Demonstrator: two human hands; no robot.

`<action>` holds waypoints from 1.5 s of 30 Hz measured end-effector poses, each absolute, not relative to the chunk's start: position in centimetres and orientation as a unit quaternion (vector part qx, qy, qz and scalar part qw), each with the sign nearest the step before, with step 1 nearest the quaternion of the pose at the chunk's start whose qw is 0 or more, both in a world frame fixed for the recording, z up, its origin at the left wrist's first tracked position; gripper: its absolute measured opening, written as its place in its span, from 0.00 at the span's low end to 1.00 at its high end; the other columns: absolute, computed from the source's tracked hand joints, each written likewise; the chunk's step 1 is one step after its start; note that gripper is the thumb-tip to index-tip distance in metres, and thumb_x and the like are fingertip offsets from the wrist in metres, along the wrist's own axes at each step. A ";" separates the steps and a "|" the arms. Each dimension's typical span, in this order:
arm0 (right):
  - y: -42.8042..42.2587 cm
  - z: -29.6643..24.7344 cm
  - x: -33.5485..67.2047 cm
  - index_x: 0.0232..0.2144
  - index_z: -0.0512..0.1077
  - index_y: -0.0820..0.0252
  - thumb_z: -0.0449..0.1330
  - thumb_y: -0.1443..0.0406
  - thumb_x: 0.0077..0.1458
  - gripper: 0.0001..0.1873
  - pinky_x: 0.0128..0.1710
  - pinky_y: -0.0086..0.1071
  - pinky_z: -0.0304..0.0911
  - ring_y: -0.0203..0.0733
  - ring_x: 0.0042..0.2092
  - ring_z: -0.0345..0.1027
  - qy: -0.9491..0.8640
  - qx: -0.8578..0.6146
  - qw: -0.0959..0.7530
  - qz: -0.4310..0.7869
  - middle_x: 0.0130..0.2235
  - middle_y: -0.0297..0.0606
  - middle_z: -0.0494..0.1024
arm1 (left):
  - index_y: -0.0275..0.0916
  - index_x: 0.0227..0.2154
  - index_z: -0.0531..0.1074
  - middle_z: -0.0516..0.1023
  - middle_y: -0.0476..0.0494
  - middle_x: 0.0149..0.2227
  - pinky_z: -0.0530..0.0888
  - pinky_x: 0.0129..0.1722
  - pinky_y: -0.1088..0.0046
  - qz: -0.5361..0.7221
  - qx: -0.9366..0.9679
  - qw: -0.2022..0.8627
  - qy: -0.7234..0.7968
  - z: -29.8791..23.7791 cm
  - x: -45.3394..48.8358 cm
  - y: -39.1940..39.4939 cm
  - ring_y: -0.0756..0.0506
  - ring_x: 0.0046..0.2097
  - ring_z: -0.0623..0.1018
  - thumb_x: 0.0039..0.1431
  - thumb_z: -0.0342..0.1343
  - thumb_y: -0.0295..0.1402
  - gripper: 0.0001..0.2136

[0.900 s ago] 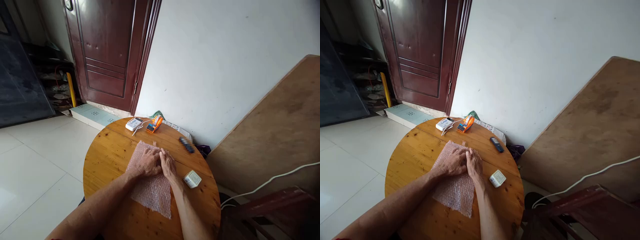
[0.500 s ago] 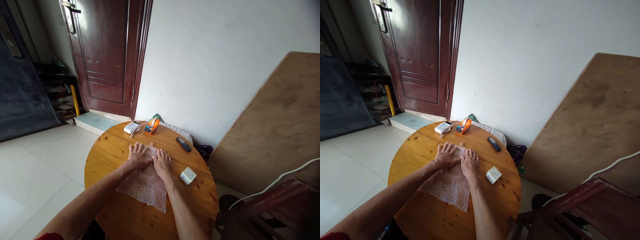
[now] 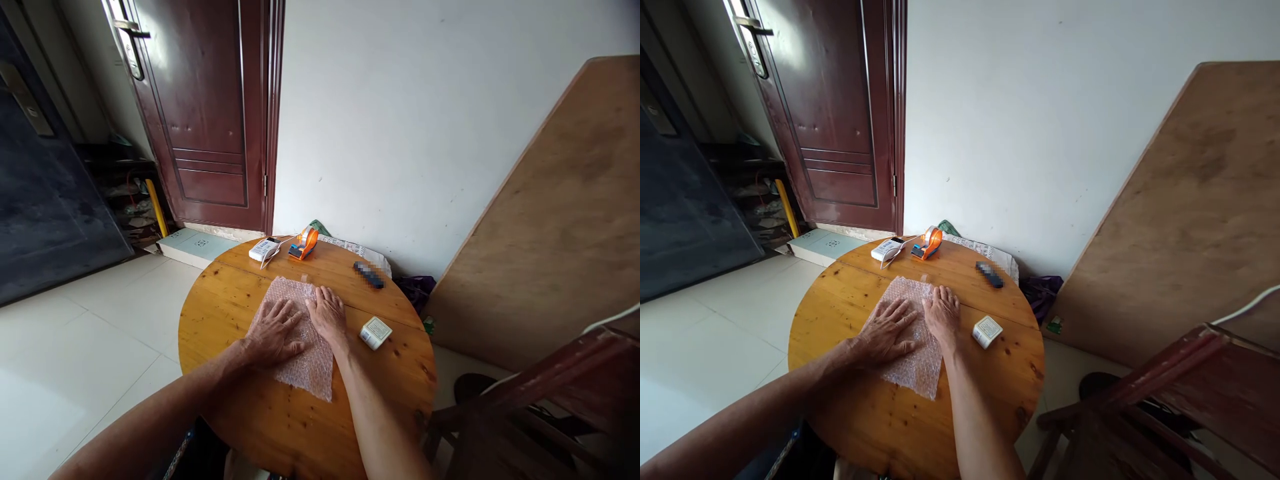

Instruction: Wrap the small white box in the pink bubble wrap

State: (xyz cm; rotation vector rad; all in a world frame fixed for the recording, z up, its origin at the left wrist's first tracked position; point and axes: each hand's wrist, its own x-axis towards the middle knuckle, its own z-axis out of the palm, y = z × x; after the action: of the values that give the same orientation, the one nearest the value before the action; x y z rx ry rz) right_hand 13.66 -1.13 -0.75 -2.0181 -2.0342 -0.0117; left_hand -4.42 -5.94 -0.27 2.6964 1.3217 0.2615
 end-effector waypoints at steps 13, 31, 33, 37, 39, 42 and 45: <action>-0.6 -1.1 14.4 0.62 0.61 0.67 0.47 0.61 0.66 0.26 0.63 0.46 0.47 0.53 0.66 0.52 -0.717 -0.684 0.134 -0.012 0.66 0.51 0.62 | 0.49 0.69 0.45 0.44 0.35 0.71 0.44 0.62 0.31 0.103 0.923 0.104 0.357 1.1 -3.6 -8.8 0.25 0.70 0.47 0.57 0.42 0.65 0.42; -0.6 -1.7 15.1 0.59 0.67 0.68 0.46 0.62 0.65 0.25 0.64 0.43 0.49 0.50 0.66 0.55 -0.710 -0.677 0.193 -0.030 0.63 0.50 0.67 | 0.45 0.68 0.50 0.47 0.34 0.71 0.42 0.66 0.39 0.095 0.950 0.143 0.261 1.1 -6.1 -9.5 0.30 0.70 0.49 0.58 0.43 0.63 0.41; -0.5 -1.9 15.2 0.58 0.68 0.67 0.46 0.62 0.64 0.24 0.64 0.43 0.50 0.50 0.65 0.56 -0.706 -0.675 0.212 -0.034 0.61 0.49 0.69 | 0.45 0.67 0.53 0.47 0.34 0.70 0.42 0.65 0.37 0.100 0.947 0.151 0.265 1.2 -6.1 -9.6 0.28 0.70 0.49 0.57 0.43 0.64 0.41; -0.9 -0.2 15.3 0.55 0.71 0.68 0.46 0.64 0.62 0.24 0.63 0.43 0.52 0.50 0.65 0.56 -0.700 -0.667 0.251 -0.048 0.61 0.49 0.69 | 0.50 0.67 0.53 0.48 0.36 0.71 0.43 0.64 0.34 0.126 0.932 0.160 0.300 1.2 -5.3 -10.2 0.27 0.70 0.49 0.57 0.41 0.65 0.40; -1.6 1.7 15.7 0.52 0.72 0.67 0.47 0.64 0.62 0.23 0.62 0.43 0.53 0.51 0.65 0.56 -0.694 -0.671 0.255 -0.056 0.61 0.49 0.69 | 0.50 0.67 0.54 0.49 0.37 0.70 0.43 0.64 0.35 0.130 0.930 0.164 0.301 0.9 -4.9 -10.6 0.28 0.70 0.49 0.57 0.41 0.65 0.39; -3.4 4.4 17.3 0.52 0.73 0.60 0.50 0.60 0.61 0.22 0.59 0.44 0.56 0.51 0.63 0.58 -0.685 -0.688 0.232 -0.059 0.62 0.46 0.68 | 0.49 0.66 0.56 0.50 0.36 0.70 0.41 0.65 0.35 0.127 0.931 0.164 0.299 0.3 -4.7 -10.8 0.28 0.70 0.49 0.57 0.40 0.65 0.39; -5.8 5.2 20.2 0.59 0.66 0.58 0.56 0.55 0.56 0.30 0.57 0.47 0.56 0.54 0.63 0.59 -0.664 -0.728 0.164 -0.051 0.64 0.47 0.64 | 0.49 0.66 0.56 0.49 0.37 0.70 0.40 0.65 0.35 0.132 0.931 0.166 0.296 0.1 -4.7 -10.8 0.28 0.70 0.49 0.58 0.40 0.64 0.38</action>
State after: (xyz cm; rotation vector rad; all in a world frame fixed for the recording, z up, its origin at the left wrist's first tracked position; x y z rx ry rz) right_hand 20.21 -5.84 5.24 -2.0741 -1.8921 -0.1467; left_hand -4.70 -10.80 0.06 2.6514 0.8416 0.3772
